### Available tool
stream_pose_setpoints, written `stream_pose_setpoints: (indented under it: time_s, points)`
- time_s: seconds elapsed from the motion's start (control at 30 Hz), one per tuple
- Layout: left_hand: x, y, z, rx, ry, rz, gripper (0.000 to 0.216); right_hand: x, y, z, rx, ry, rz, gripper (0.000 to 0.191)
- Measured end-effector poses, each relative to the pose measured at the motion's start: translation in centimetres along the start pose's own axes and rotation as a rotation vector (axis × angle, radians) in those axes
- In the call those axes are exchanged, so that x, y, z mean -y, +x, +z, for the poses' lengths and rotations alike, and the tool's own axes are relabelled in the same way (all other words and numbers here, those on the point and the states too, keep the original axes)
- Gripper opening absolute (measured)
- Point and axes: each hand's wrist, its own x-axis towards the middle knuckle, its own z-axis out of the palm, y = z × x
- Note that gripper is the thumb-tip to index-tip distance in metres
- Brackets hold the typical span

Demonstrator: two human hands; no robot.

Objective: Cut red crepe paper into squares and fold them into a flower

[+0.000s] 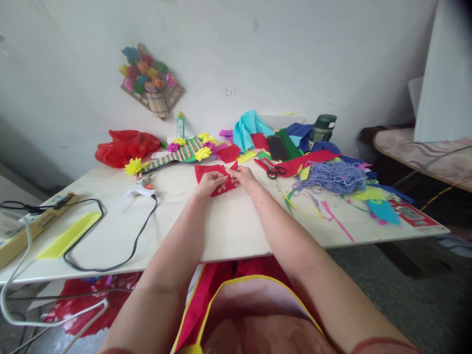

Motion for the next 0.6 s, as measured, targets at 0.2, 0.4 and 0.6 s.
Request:
stream_pose_setpoints:
  time_s: [0.2, 0.4, 0.6]
  points:
    - [-0.15, -0.03, 0.3, 0.048, -0.011, -0.014, 0.027, -0.41, 0.1, 0.17, -0.014, -0.026, 0.029, 0.027]
    - [0.34, 0.3, 0.48, 0.053, 0.047, -0.046, 0.028, -0.65, 0.61, 0.32, -0.181, -0.4, -0.102, 0.022]
    - [0.23, 0.31, 0.44, 0.019, 0.023, -0.049, 0.028, -0.27, 0.14, 0.16, -0.103, -0.343, -0.082, 0.03]
